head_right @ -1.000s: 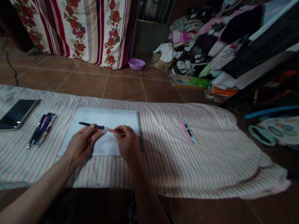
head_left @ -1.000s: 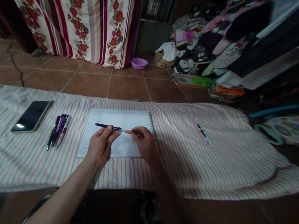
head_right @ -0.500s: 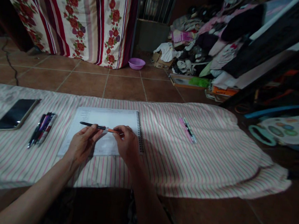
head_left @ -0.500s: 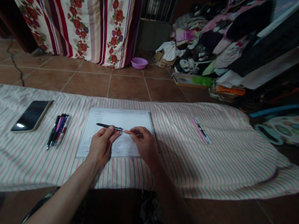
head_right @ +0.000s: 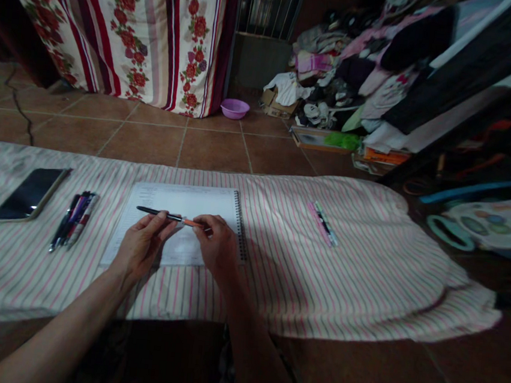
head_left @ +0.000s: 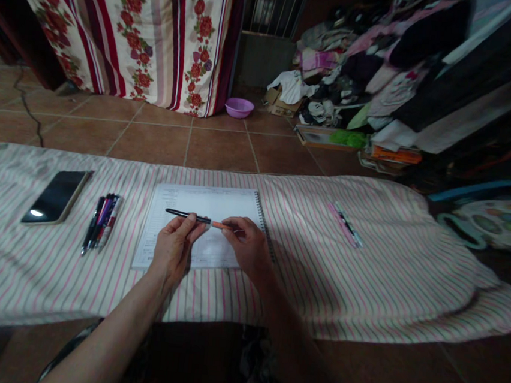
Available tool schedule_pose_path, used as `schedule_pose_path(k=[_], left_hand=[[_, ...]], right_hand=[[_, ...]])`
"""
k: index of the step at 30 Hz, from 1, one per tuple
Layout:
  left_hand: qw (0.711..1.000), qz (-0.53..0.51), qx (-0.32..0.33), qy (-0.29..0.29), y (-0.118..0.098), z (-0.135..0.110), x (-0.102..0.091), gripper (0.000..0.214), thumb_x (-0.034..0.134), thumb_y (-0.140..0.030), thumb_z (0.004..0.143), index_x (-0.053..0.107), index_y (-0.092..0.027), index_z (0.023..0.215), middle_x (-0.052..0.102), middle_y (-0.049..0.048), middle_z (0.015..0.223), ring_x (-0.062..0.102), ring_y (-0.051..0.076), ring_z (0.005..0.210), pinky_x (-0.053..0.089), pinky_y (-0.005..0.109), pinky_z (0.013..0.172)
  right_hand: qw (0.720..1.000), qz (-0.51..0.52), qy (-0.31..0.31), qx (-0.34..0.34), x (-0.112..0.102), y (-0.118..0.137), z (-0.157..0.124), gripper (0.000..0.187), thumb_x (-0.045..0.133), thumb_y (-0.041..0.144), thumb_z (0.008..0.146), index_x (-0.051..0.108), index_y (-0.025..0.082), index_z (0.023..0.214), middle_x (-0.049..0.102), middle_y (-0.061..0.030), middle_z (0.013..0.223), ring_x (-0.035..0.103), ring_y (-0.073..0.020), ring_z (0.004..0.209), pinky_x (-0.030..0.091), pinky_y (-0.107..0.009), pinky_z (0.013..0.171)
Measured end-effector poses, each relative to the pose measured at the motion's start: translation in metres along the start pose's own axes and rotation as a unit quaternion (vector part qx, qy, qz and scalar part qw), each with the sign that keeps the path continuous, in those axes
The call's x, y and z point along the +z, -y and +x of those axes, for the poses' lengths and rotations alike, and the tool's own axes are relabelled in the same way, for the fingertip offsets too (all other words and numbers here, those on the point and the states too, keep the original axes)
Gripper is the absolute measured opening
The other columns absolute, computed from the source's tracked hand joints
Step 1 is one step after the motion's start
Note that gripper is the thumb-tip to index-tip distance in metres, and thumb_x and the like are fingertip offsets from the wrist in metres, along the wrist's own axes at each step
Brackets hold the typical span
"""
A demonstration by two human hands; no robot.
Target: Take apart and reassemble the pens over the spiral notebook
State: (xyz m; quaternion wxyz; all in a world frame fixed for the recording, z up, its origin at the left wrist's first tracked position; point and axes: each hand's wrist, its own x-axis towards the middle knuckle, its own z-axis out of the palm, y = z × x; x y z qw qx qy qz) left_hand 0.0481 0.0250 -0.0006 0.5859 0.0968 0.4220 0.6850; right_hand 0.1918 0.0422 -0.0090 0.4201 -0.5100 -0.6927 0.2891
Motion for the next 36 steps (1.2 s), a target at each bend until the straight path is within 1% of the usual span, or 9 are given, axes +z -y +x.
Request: schedule_pose_path(k=[4,7,11,16,20,23,26,30,36], left_hand=[[1.000,-0.003,-0.006,0.013,0.0009,-0.0009,0.0008,0.008,0.066,-0.007,0.069,0.061,-0.009,0.063,0.064,0.0021,0.066,0.064,0.011,0.070,0.054,0.029,0.079],[1.000,-0.005,-0.006,0.015,0.0012,-0.0014,0.0013,0.007,0.066,-0.007,0.069,0.062,-0.009,0.064,0.063,0.0019,0.066,0.063,0.011,0.070,0.054,0.029,0.079],[1.000,-0.002,-0.012,0.016,0.0008,-0.0005,0.0005,0.009,0.063,-0.005,0.072,0.062,-0.009,0.064,0.063,0.0019,0.066,0.063,0.010,0.068,0.054,0.028,0.077],[0.999,0.007,-0.023,0.026,0.0005,0.0018,-0.0016,0.010,0.059,-0.006,0.076,0.063,-0.009,0.067,0.063,0.0032,0.067,0.063,0.011,0.070,0.055,0.028,0.078],[1.000,-0.002,-0.022,0.009,-0.0004,0.0020,-0.0005,0.014,0.057,-0.004,0.077,0.062,-0.009,0.065,0.063,0.0031,0.066,0.063,0.010,0.069,0.055,0.027,0.077],[1.000,-0.009,-0.025,0.003,-0.0007,0.0011,0.0010,0.015,0.056,-0.004,0.078,0.061,-0.009,0.064,0.063,0.0032,0.066,0.063,0.010,0.068,0.056,0.026,0.075],[0.999,-0.015,-0.025,0.013,0.0003,0.0006,0.0014,0.015,0.056,-0.003,0.077,0.062,-0.009,0.065,0.063,0.0030,0.067,0.062,0.009,0.068,0.056,0.026,0.075],[0.999,-0.024,-0.026,0.021,0.0035,0.0020,-0.0013,0.010,0.060,-0.003,0.074,0.063,-0.008,0.066,0.063,0.0025,0.067,0.062,0.009,0.067,0.055,0.026,0.076],[0.999,-0.009,-0.018,0.038,0.0079,0.0038,-0.0064,0.008,0.068,-0.009,0.068,0.063,-0.009,0.062,0.062,0.0023,0.067,0.062,0.011,0.071,0.053,0.031,0.083]], right_hand=[[1.000,0.007,0.000,0.002,0.0007,0.0006,-0.0002,0.012,0.056,0.019,0.075,0.064,0.021,0.084,0.066,-0.0030,0.084,0.063,-0.0144,0.074,0.051,-0.025,0.067],[1.000,0.008,-0.001,0.001,0.0009,0.0004,-0.0005,0.014,0.056,0.019,0.075,0.064,0.021,0.086,0.066,-0.0032,0.085,0.063,-0.0149,0.075,0.051,-0.026,0.069],[1.000,0.029,-0.001,0.001,0.0012,-0.0014,-0.0010,0.013,0.056,0.020,0.076,0.064,0.021,0.086,0.067,-0.0029,0.084,0.063,-0.0156,0.077,0.051,-0.028,0.073],[1.000,0.031,0.000,0.002,0.0012,-0.0017,-0.0012,0.014,0.056,0.021,0.076,0.066,0.021,0.086,0.068,-0.0035,0.084,0.064,-0.0160,0.078,0.050,-0.027,0.072],[0.999,0.031,-0.002,-0.013,0.0013,0.0008,-0.0012,0.018,0.057,0.020,0.075,0.067,0.021,0.091,0.068,-0.0047,0.090,0.063,-0.0160,0.081,0.051,-0.028,0.073],[1.000,0.016,-0.011,-0.021,0.0018,0.0025,-0.0010,0.019,0.057,0.018,0.075,0.067,0.020,0.091,0.068,-0.0054,0.090,0.063,-0.0164,0.082,0.051,-0.028,0.075],[1.000,0.003,-0.020,-0.013,0.0024,0.0032,-0.0011,0.018,0.057,0.018,0.075,0.068,0.019,0.090,0.069,-0.0054,0.087,0.064,-0.0170,0.080,0.051,-0.028,0.074],[1.000,-0.001,-0.013,-0.002,0.0027,0.0031,-0.0019,0.019,0.057,0.020,0.076,0.069,0.019,0.090,0.071,-0.0050,0.086,0.065,-0.0170,0.075,0.052,-0.027,0.071],[0.999,0.033,0.001,0.043,0.0054,0.0013,-0.0038,0.022,0.053,0.026,0.079,0.069,0.017,0.092,0.070,-0.0040,0.070,0.065,-0.0151,0.060,0.052,-0.025,0.060]])
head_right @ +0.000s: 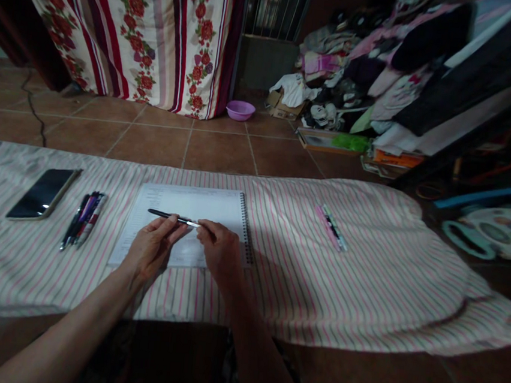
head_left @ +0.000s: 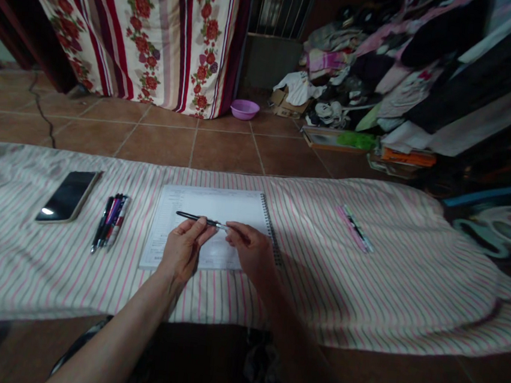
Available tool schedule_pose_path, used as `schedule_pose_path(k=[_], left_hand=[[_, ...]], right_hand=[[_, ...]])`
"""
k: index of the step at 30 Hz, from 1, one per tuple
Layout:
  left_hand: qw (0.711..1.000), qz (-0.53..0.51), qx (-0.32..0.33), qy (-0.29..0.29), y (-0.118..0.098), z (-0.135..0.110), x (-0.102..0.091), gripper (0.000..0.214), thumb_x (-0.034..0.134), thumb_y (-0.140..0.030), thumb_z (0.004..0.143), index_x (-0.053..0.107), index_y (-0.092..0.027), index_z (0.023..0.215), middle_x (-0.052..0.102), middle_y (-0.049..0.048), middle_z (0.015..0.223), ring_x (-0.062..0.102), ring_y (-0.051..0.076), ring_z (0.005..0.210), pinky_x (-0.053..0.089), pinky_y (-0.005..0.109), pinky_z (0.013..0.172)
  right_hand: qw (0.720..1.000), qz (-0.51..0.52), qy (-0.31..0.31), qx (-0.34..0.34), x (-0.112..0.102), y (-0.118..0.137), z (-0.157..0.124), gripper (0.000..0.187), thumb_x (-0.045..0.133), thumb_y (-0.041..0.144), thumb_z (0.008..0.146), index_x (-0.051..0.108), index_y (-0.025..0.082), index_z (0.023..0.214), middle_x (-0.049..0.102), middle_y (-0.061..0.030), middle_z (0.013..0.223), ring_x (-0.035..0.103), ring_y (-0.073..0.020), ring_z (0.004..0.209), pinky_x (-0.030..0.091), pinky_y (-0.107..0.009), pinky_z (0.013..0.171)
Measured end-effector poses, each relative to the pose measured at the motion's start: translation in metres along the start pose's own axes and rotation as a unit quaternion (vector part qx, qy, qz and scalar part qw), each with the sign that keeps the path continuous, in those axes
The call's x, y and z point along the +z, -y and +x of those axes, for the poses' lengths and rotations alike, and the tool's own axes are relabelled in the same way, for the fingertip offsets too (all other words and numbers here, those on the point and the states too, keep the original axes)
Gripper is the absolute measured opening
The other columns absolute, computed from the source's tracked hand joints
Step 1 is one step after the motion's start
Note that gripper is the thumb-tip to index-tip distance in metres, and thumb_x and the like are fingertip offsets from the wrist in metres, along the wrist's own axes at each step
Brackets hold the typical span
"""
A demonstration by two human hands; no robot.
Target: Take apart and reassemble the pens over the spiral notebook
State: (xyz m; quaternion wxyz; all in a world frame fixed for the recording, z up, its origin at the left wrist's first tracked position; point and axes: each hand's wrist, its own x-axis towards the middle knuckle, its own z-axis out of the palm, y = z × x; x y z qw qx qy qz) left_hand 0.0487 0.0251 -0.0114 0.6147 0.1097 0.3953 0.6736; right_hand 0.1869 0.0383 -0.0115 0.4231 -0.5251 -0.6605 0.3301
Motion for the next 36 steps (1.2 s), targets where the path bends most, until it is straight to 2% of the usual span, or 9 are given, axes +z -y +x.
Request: schedule_pose_path(k=[6,14,20,25,27,30,34,36], left_hand=[[1.000,0.014,0.011,0.020,0.000,-0.001,0.000,0.012,0.073,-0.014,0.064,0.062,-0.009,0.061,0.061,0.0006,0.066,0.061,0.011,0.072,0.051,0.034,0.086],[0.999,0.041,0.005,0.028,-0.002,-0.003,0.001,0.015,0.074,-0.018,0.063,0.062,-0.009,0.063,0.062,0.0014,0.067,0.062,0.012,0.073,0.050,0.032,0.086],[0.998,0.047,-0.001,0.028,-0.003,-0.004,0.003,0.017,0.075,-0.019,0.063,0.061,-0.009,0.062,0.062,0.0013,0.066,0.062,0.010,0.071,0.052,0.027,0.081],[0.999,0.038,-0.002,0.015,-0.001,-0.006,0.006,0.017,0.075,-0.017,0.061,0.061,-0.009,0.060,0.060,-0.0002,0.062,0.060,0.008,0.065,0.053,0.023,0.074],[0.999,0.031,-0.001,0.005,-0.002,-0.006,0.007,0.017,0.075,-0.017,0.061,0.060,-0.009,0.060,0.060,-0.0006,0.061,0.060,0.008,0.063,0.053,0.023,0.073],[1.000,0.022,0.004,-0.009,-0.004,-0.005,0.008,0.016,0.074,-0.017,0.062,0.060,-0.010,0.060,0.060,-0.0003,0.061,0.060,0.009,0.063,0.053,0.024,0.074],[1.000,0.014,0.010,-0.019,-0.006,-0.002,0.007,0.015,0.073,-0.017,0.063,0.060,-0.010,0.060,0.061,0.0009,0.062,0.061,0.009,0.063,0.052,0.026,0.077],[1.000,0.013,0.009,-0.020,-0.006,0.000,0.007,0.016,0.074,-0.017,0.063,0.060,-0.009,0.059,0.061,0.0010,0.060,0.061,0.010,0.063,0.052,0.026,0.077]], right_hand=[[0.999,0.015,0.016,0.030,-0.001,0.004,-0.002,0.025,0.051,0.032,0.081,0.069,0.017,0.087,0.070,-0.0045,0.068,0.065,-0.0143,0.057,0.052,-0.023,0.056],[0.994,0.047,0.055,0.083,-0.005,0.011,-0.003,0.030,0.047,0.037,0.083,0.066,0.015,0.078,0.064,-0.0028,0.061,0.058,-0.0099,0.048,0.046,-0.019,0.047],[0.984,0.127,0.057,0.115,-0.002,0.007,-0.001,0.030,0.049,0.041,0.080,0.058,0.016,0.093,0.057,0.0029,0.052,0.048,-0.0078,0.037,0.039,-0.018,0.037],[0.977,0.157,0.049,0.138,0.001,0.007,-0.002,0.028,0.052,0.045,0.077,0.054,0.017,0.079,0.054,0.0046,0.048,0.043,-0.0061,0.032,0.034,-0.016,0.032],[0.974,0.167,0.042,0.145,0.003,0.007,-0.002,0.029,0.052,0.047,0.077,0.054,0.018,0.077,0.055,0.0039,0.049,0.045,-0.0068,0.034,0.036,-0.016,0.032],[0.977,0.163,0.031,0.132,0.006,0.007,-0.002,0.031,0.051,0.048,0.078,0.056,0.017,0.078,0.062,-0.0001,0.057,0.055,-0.0099,0.042,0.045,-0.020,0.040],[0.985,0.144,0.032,0.090,0.010,0.006,-0.001,0.025,0.057,0.040,0.076,0.058,0.017,0.087,0.068,-0.0037,0.070,0.063,-0.0138,0.057,0.053,-0.025,0.056],[0.988,0.124,0.032,0.082,0.011,0.005,-0.001,0.024,0.056,0.038,0.076,0.059,0.017,0.089,0.068,-0.0045,0.072,0.064,-0.0146,0.059,0.054,-0.026,0.056]])
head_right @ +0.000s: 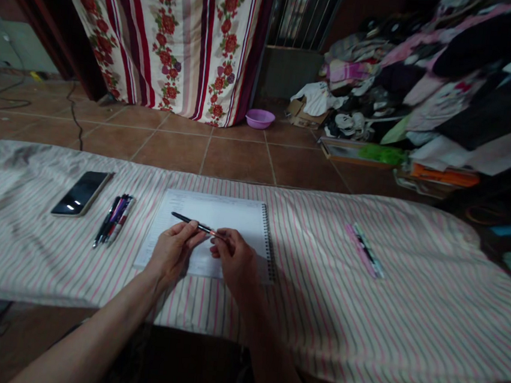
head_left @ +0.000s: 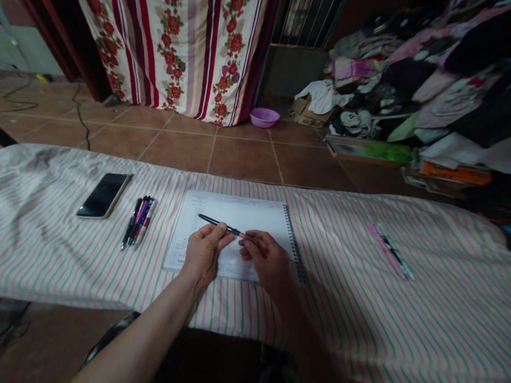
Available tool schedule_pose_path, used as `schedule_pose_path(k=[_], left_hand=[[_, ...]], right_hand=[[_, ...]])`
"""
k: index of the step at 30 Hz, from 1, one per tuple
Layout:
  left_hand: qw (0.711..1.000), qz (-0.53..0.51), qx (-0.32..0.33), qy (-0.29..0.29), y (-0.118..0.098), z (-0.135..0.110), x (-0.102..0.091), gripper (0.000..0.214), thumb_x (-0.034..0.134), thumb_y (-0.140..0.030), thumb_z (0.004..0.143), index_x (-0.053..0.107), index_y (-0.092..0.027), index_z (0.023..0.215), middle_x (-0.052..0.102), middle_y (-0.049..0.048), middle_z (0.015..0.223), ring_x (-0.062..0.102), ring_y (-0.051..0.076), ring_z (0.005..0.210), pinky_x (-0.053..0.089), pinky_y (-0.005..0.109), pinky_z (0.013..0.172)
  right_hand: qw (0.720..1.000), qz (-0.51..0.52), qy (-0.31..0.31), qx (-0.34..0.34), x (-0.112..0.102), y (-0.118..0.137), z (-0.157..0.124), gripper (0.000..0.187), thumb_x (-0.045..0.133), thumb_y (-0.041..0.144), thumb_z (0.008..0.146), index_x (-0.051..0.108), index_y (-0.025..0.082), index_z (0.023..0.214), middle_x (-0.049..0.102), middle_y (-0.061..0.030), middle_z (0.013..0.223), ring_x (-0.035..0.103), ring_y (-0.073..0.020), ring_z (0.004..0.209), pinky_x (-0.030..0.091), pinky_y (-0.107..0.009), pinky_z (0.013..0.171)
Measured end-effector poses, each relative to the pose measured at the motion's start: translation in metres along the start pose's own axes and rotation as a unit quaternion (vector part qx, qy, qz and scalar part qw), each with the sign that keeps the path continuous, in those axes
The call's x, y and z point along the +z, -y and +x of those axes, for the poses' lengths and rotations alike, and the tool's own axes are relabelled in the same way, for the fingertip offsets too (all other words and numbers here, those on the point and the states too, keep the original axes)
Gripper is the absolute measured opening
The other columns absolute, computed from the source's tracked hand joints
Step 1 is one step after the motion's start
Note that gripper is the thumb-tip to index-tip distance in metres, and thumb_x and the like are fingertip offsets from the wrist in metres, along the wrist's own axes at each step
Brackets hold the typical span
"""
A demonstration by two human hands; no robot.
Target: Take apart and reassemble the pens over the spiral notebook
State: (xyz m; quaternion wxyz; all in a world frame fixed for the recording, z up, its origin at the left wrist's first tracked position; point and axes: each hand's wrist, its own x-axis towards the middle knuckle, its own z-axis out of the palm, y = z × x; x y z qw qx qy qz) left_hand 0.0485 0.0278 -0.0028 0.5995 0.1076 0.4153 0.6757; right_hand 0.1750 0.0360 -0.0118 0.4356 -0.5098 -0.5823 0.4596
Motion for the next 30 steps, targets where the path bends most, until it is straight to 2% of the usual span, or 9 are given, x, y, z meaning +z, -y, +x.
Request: schedule_pose_path(k=[10,14,17,21,25,30], left_hand=[[1.000,0.021,-0.014,0.013,0.001,-0.004,-0.001,0.020,0.077,-0.020,0.058,0.061,-0.009,0.058,0.061,0.0000,0.059,0.060,0.009,0.061,0.051,0.023,0.072],[0.999,0.025,-0.020,0.022,0.000,-0.005,-0.001,0.021,0.077,-0.021,0.059,0.060,-0.010,0.058,0.061,-0.0001,0.059,0.060,0.009,0.060,0.051,0.023,0.072],[0.999,0.024,-0.023,0.034,-0.001,-0.006,-0.001,0.020,0.076,-0.021,0.059,0.060,-0.010,0.059,0.062,0.0009,0.060,0.061,0.010,0.061,0.051,0.025,0.072],[0.999,0.028,-0.027,0.036,0.000,-0.006,-0.001,0.019,0.076,-0.021,0.060,0.060,-0.009,0.060,0.063,0.0021,0.060,0.061,0.010,0.059,0.052,0.025,0.070],[0.998,0.033,-0.029,0.035,0.002,-0.006,-0.002,0.020,0.076,-0.021,0.060,0.060,-0.009,0.062,0.063,0.0022,0.059,0.060,0.010,0.058,0.052,0.025,0.069],[0.998,0.037,-0.035,0.028,0.001,-0.007,-0.001,0.022,0.076,-0.022,0.060,0.057,-0.010,0.059,0.062,0.0014,0.056,0.060,0.010,0.055,0.052,0.026,0.068]], right_hand=[[0.988,-0.154,0.014,-0.026,-0.007,0.010,-0.005,0.029,0.044,0.039,0.084,0.063,0.018,0.084,0.065,-0.0024,0.063,0.059,-0.0123,0.051,0.047,-0.021,0.051],[0.987,-0.160,0.028,-0.018,-0.008,0.010,-0.004,0.031,0.042,0.040,0.084,0.061,0.018,0.074,0.058,-0.0002,0.054,0.053,-0.0107,0.045,0.040,-0.020,0.044],[0.990,-0.133,0.034,0.014,-0.007,0.007,-0.003,0.036,0.041,0.044,0.083,0.056,0.017,0.064,0.052,0.0011,0.049,0.047,-0.0088,0.039,0.035,-0.019,0.039],[0.994,-0.055,0.042,0.079,-0.004,0.005,-0.003,0.043,0.040,0.054,0.080,0.055,0.017,0.064,0.048,0.0032,0.044,0.041,-0.0074,0.033,0.031,-0.019,0.034],[0.987,-0.005,0.045,0.155,-0.001,0.008,-0.003,0.050,0.038,0.062,0.077,0.052,0.017,0.060,0.046,0.0042,0.038,0.035,-0.0062,0.026,0.026,-0.018,0.029],[0.977,0.010,0.056,0.204,0.001,0.016,-0.003,0.055,0.035,0.062,0.079,0.051,0.017,0.054,0.046,0.0030,0.033,0.033,-0.0053,0.023,0.022,-0.017,0.026]])
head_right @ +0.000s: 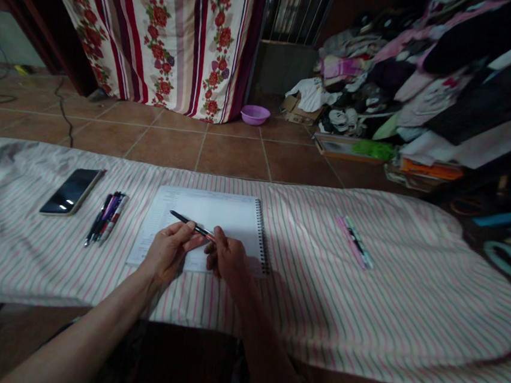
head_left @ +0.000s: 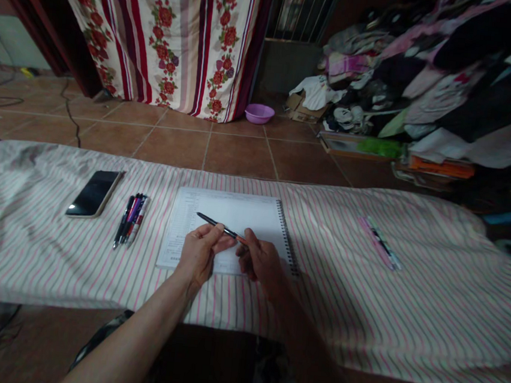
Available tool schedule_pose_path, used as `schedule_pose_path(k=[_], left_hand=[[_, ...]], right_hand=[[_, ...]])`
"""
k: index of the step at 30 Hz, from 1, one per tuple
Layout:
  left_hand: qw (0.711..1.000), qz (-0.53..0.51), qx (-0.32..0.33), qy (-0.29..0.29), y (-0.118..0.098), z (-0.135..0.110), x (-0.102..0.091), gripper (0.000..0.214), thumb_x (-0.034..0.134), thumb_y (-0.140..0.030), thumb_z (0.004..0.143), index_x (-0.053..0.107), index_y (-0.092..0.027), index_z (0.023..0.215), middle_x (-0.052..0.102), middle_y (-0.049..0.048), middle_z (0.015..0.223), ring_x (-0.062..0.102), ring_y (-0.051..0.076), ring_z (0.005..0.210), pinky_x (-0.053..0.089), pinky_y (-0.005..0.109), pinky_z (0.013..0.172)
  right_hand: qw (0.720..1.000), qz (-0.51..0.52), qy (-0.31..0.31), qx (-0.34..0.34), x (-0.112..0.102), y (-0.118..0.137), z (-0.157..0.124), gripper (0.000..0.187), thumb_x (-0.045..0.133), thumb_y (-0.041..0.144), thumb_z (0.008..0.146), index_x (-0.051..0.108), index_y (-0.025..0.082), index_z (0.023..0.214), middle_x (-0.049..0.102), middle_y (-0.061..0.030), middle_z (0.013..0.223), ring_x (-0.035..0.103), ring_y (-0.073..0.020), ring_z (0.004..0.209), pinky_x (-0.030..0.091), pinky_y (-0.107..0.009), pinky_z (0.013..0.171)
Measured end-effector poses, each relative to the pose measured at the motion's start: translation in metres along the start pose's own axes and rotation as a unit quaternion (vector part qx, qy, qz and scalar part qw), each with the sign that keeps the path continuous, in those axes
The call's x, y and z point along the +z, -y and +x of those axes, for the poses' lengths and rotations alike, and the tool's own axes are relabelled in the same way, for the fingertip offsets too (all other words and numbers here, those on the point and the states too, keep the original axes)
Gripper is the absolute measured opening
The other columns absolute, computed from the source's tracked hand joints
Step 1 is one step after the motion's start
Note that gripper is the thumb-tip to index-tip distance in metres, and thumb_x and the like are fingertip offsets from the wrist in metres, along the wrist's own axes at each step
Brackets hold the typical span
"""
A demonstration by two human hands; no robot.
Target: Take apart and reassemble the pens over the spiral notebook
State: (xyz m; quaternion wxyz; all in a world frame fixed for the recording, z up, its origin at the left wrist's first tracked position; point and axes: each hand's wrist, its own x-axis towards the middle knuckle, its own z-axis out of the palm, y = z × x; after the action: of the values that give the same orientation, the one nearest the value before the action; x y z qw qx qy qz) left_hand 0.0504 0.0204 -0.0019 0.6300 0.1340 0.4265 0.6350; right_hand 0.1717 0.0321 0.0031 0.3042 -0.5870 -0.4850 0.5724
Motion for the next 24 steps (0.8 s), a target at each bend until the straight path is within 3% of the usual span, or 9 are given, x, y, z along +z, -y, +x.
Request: schedule_pose_path(k=[5,10,16,20,24], left_hand=[[1.000,0.002,-0.001,-0.009,-0.002,-0.002,0.003,0.019,0.073,-0.018,0.064,0.057,-0.011,0.060,0.063,0.0023,0.057,0.062,0.011,0.056,0.053,0.028,0.069],[0.999,0.004,-0.013,-0.033,0.000,-0.003,0.005,0.018,0.067,-0.014,0.070,0.055,-0.011,0.057,0.063,0.0042,0.056,0.062,0.011,0.054,0.053,0.027,0.070],[0.998,-0.015,0.000,-0.060,-0.005,0.002,0.003,0.017,0.060,-0.007,0.075,0.057,-0.009,0.059,0.062,0.0044,0.056,0.063,0.011,0.056,0.054,0.028,0.072],[0.998,-0.022,0.004,-0.061,-0.006,0.004,0.000,0.018,0.061,-0.006,0.074,0.056,-0.009,0.057,0.062,0.0039,0.055,0.062,0.011,0.055,0.055,0.029,0.073],[0.998,-0.012,-0.001,-0.066,-0.006,0.004,0.000,0.017,0.061,-0.008,0.075,0.057,-0.009,0.058,0.062,0.0043,0.054,0.061,0.010,0.052,0.055,0.028,0.070]], right_hand=[[1.000,0.006,-0.005,-0.003,0.001,-0.003,0.003,0.058,0.030,0.064,0.081,0.053,0.016,0.056,0.050,0.0011,0.035,0.038,-0.0070,0.024,0.026,-0.017,0.026],[0.989,-0.097,-0.035,-0.108,0.002,-0.007,0.007,0.056,0.027,0.060,0.084,0.056,0.018,0.064,0.057,-0.0013,0.046,0.052,-0.0103,0.037,0.039,-0.020,0.039],[0.956,-0.151,-0.116,-0.223,-0.006,-0.004,0.001,0.032,0.051,0.042,0.080,0.057,0.019,0.102,0.067,-0.0037,0.077,0.062,-0.0154,0.064,0.049,-0.026,0.061],[0.923,-0.193,-0.113,-0.315,-0.009,-0.004,0.000,0.018,0.055,0.031,0.079,0.063,0.020,0.091,0.066,-0.0046,0.082,0.062,-0.0163,0.074,0.049,-0.026,0.067],[0.901,-0.239,-0.138,-0.334,-0.006,-0.005,0.001,0.017,0.053,0.032,0.082,0.065,0.021,0.084,0.068,-0.0051,0.081,0.062,-0.0175,0.074,0.048,-0.029,0.071]])
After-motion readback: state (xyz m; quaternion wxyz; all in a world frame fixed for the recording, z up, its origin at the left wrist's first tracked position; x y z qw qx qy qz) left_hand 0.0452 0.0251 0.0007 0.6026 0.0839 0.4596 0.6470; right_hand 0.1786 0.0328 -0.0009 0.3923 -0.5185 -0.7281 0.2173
